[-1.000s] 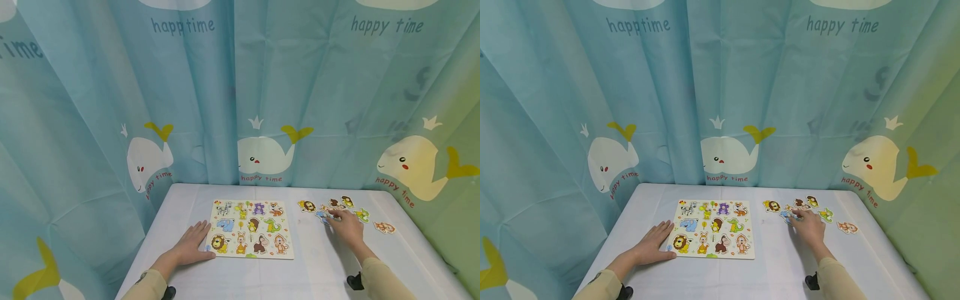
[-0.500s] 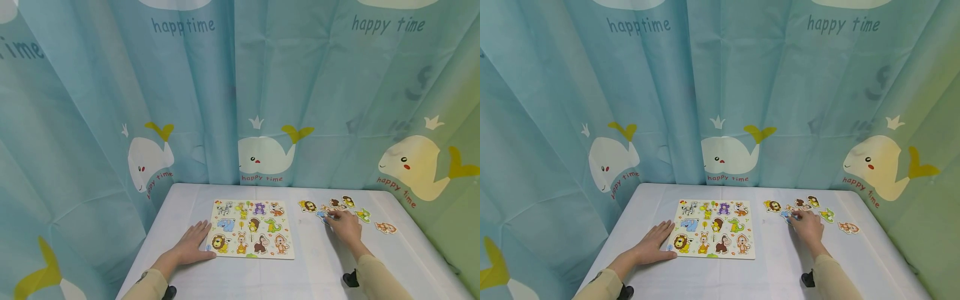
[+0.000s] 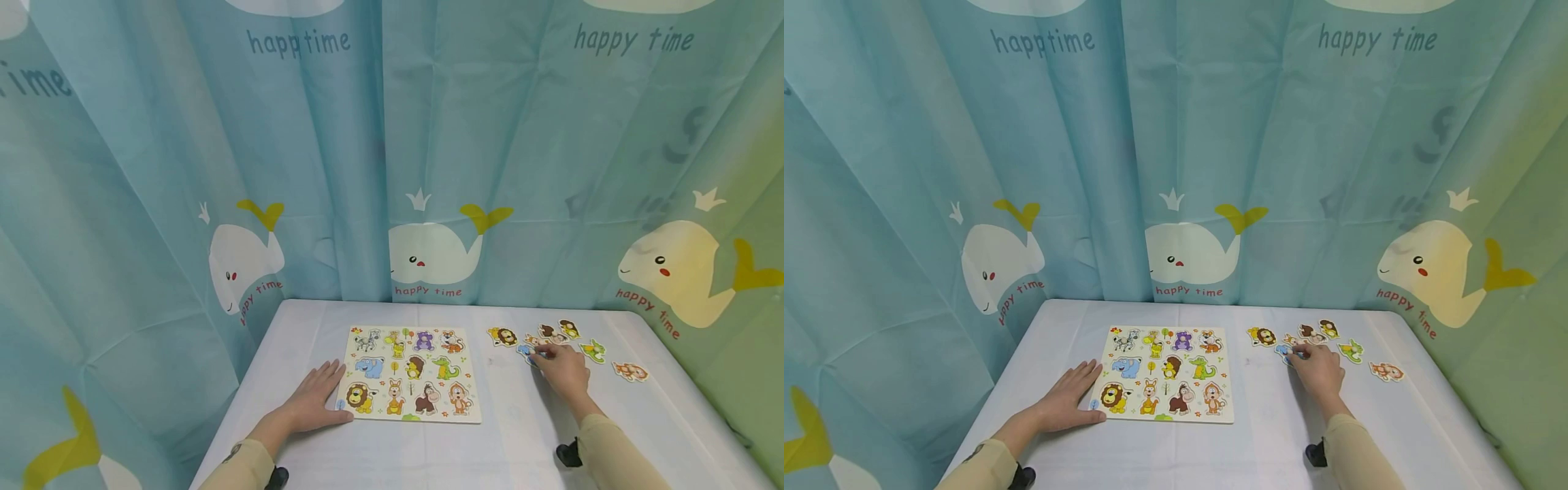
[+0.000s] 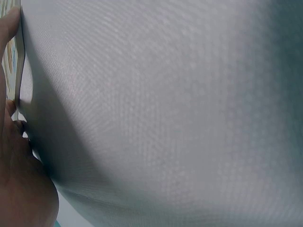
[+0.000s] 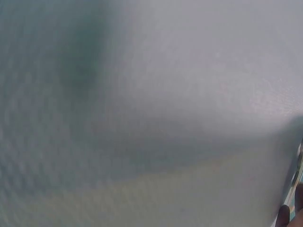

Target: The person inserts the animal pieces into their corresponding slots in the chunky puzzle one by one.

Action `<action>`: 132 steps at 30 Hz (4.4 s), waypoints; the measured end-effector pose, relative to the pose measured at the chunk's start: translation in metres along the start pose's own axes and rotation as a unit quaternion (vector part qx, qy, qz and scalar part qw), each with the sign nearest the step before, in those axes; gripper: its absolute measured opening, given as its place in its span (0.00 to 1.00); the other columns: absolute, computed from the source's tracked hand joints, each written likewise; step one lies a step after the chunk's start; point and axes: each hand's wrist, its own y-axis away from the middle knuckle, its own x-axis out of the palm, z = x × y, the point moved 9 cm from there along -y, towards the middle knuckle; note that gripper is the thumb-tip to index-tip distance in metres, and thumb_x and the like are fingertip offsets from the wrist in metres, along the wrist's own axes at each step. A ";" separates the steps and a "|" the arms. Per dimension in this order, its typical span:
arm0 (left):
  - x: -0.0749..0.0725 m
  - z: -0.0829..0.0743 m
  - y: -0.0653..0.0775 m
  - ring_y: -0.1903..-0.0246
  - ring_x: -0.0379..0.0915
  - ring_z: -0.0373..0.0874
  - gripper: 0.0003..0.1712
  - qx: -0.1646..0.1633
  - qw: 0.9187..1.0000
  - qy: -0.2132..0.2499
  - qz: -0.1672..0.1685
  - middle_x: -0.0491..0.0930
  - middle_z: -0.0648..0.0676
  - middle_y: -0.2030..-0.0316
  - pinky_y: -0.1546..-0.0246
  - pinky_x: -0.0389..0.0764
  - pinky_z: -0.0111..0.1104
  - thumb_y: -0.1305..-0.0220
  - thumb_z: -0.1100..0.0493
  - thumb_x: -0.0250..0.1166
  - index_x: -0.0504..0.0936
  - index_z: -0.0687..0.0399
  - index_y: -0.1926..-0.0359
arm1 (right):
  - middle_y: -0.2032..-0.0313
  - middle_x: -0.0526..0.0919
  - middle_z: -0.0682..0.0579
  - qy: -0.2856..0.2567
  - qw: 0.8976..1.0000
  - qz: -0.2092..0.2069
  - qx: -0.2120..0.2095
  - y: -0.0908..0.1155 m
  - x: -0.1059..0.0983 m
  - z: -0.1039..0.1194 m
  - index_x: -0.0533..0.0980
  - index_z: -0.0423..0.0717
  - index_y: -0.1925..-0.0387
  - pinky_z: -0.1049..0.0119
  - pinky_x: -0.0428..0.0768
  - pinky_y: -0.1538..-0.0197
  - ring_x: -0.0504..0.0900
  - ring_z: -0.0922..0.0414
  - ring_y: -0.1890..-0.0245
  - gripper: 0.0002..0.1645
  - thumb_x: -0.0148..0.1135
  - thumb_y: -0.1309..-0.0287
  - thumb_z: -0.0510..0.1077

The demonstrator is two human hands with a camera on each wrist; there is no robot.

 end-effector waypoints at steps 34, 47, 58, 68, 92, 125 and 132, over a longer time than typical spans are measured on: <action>-0.001 -0.001 0.001 0.21 0.42 0.56 0.64 -0.002 1.000 -0.003 -0.004 0.52 0.58 0.20 0.22 0.47 0.52 0.46 0.26 0.68 0.57 0.55 0.20 | 0.58 0.77 0.36 0.005 0.999 -0.021 0.024 -0.003 0.002 0.001 0.84 0.37 0.56 0.30 0.63 0.49 0.66 0.33 0.49 0.14 0.66 0.34 0.45; -0.003 -0.004 0.002 0.21 0.42 0.57 0.63 0.008 1.000 0.001 -0.002 0.51 0.59 0.20 0.22 0.46 0.52 0.45 0.26 0.68 0.56 0.56 0.20 | 0.57 0.79 0.35 0.014 0.999 -0.031 0.021 -0.003 0.001 0.003 0.85 0.37 0.56 0.30 0.64 0.50 0.67 0.33 0.50 0.14 0.66 0.34 0.44; -0.003 -0.004 0.001 0.21 0.41 0.56 0.64 0.008 1.000 0.000 -0.003 0.51 0.58 0.20 0.22 0.46 0.52 0.45 0.25 0.68 0.56 0.56 0.20 | 0.56 0.78 0.34 0.030 0.999 -0.020 0.015 -0.004 0.000 0.003 0.85 0.37 0.54 0.32 0.65 0.49 0.68 0.33 0.51 0.15 0.65 0.33 0.46; -0.002 -0.003 0.001 0.21 0.42 0.57 0.63 0.001 1.000 0.004 0.003 0.51 0.59 0.20 0.22 0.46 0.53 0.45 0.25 0.68 0.57 0.56 0.20 | 0.56 0.79 0.37 0.022 0.999 -0.032 -0.014 -0.001 -0.009 0.015 0.85 0.38 0.54 0.38 0.66 0.54 0.69 0.38 0.55 0.17 0.67 0.35 0.48; -0.002 -0.001 0.000 0.21 0.42 0.58 0.64 0.005 1.000 0.008 -0.007 0.52 0.60 0.21 0.22 0.46 0.54 0.46 0.25 0.68 0.57 0.58 0.21 | 0.59 0.84 0.41 0.016 0.987 -0.067 -0.147 0.011 0.004 0.093 0.89 0.45 0.63 0.38 0.72 0.52 0.77 0.39 0.55 0.13 0.75 0.43 0.50; -0.004 -0.005 0.003 0.21 0.43 0.57 0.64 0.000 1.000 0.004 -0.009 0.52 0.57 0.20 0.24 0.52 0.54 0.48 0.25 0.70 0.59 0.56 0.21 | 0.64 0.80 0.59 -0.019 0.977 0.028 -0.212 0.041 0.088 0.212 0.90 0.57 0.68 0.50 0.72 0.54 0.72 0.54 0.58 0.06 0.77 0.45 0.53; -0.003 -0.003 0.002 0.22 0.44 0.58 0.65 0.000 1.000 0.016 -0.010 0.53 0.58 0.21 0.24 0.54 0.55 0.48 0.25 0.70 0.57 0.57 0.20 | 0.65 0.80 0.59 -0.017 0.969 0.032 -0.245 0.055 0.101 0.232 0.89 0.58 0.71 0.53 0.71 0.58 0.71 0.56 0.62 0.05 0.78 0.46 0.52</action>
